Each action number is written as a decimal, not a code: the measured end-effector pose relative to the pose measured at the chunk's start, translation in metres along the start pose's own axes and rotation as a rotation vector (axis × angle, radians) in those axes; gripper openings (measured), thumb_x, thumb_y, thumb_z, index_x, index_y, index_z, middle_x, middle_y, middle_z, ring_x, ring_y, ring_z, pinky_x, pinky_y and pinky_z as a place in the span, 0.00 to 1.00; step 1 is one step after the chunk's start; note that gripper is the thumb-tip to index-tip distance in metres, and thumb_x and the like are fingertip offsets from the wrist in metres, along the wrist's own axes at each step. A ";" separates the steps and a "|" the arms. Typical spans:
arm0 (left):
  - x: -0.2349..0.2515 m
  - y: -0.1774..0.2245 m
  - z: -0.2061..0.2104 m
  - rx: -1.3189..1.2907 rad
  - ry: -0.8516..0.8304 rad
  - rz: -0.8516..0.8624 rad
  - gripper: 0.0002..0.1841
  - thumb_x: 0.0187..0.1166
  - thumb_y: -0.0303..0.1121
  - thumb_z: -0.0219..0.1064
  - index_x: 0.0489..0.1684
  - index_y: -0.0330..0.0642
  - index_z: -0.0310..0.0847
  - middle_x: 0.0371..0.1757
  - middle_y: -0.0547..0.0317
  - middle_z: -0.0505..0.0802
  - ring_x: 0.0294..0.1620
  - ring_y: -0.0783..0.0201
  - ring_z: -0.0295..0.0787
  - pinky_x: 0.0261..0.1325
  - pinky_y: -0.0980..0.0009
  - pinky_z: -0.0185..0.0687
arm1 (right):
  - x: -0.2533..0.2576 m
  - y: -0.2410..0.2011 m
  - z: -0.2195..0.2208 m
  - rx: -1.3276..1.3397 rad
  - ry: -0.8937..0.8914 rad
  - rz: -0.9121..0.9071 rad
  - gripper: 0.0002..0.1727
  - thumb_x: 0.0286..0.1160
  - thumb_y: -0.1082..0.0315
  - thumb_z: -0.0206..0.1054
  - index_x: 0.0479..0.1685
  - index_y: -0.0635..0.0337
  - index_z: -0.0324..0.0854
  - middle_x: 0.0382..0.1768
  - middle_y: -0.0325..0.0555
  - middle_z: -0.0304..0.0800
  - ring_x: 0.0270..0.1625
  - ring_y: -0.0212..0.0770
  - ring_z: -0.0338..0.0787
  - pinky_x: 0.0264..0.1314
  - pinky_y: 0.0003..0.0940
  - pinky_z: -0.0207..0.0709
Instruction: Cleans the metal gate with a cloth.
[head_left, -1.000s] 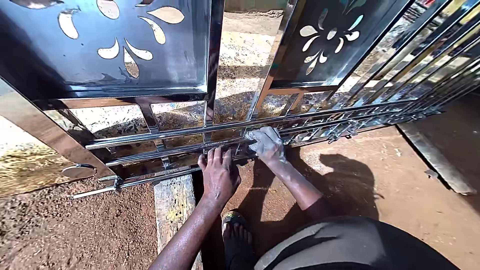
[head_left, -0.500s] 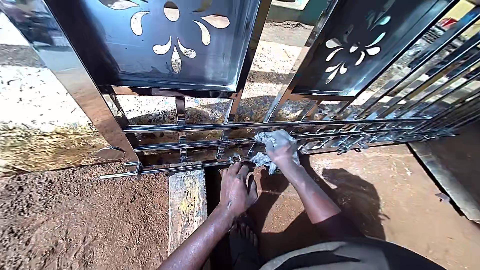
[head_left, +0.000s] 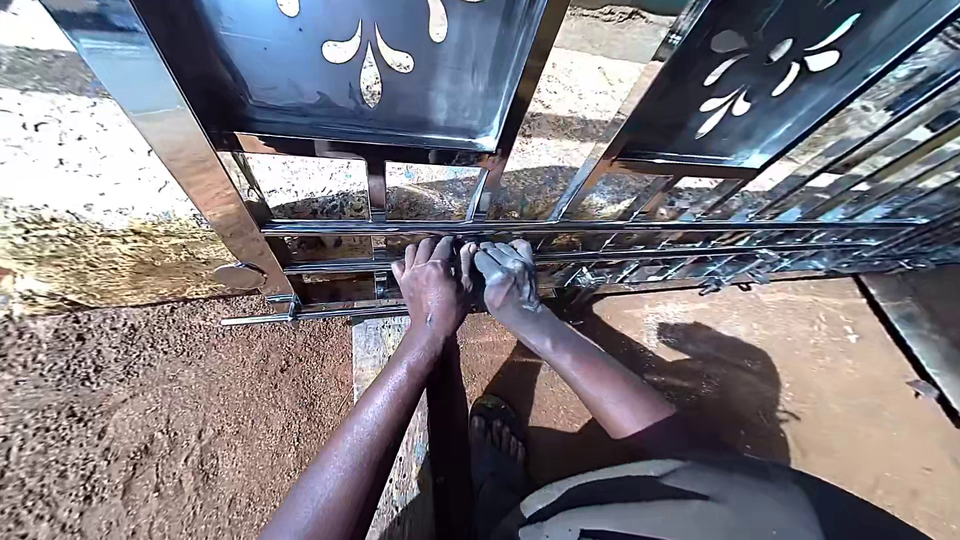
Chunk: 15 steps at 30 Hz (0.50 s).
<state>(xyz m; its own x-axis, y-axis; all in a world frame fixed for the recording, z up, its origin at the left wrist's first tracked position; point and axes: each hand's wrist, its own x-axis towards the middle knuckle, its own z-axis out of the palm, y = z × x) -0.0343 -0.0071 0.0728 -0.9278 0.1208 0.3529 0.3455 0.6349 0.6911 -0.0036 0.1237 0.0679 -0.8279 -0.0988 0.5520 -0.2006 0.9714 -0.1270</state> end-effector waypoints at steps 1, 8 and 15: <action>0.004 0.003 0.001 0.029 -0.027 -0.005 0.18 0.84 0.48 0.65 0.48 0.43 0.95 0.49 0.47 0.95 0.55 0.45 0.89 0.58 0.42 0.74 | 0.004 -0.003 -0.010 0.014 -0.114 0.029 0.10 0.66 0.81 0.62 0.33 0.64 0.90 0.39 0.57 0.95 0.47 0.57 0.94 0.62 0.61 0.75; 0.032 0.000 -0.020 0.122 -0.449 -0.066 0.17 0.82 0.50 0.68 0.49 0.48 0.93 0.49 0.50 0.96 0.61 0.48 0.90 0.74 0.41 0.69 | 0.009 0.011 -0.044 0.233 -0.409 0.123 0.13 0.75 0.76 0.66 0.51 0.59 0.95 0.64 0.56 0.91 0.70 0.60 0.86 0.76 0.56 0.74; -0.002 -0.025 -0.003 0.142 0.241 0.061 0.09 0.76 0.32 0.69 0.36 0.34 0.89 0.42 0.40 0.94 0.46 0.41 0.94 0.47 0.44 0.85 | -0.009 0.013 -0.023 0.197 0.195 0.257 0.06 0.65 0.70 0.76 0.37 0.63 0.91 0.35 0.52 0.93 0.34 0.45 0.92 0.39 0.40 0.87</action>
<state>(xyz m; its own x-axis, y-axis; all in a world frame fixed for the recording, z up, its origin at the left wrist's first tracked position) -0.0411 -0.0254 0.0566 -0.8400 -0.0127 0.5425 0.3604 0.7344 0.5752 0.0136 0.1421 0.0798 -0.7526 0.2047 0.6258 -0.1114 0.8971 -0.4275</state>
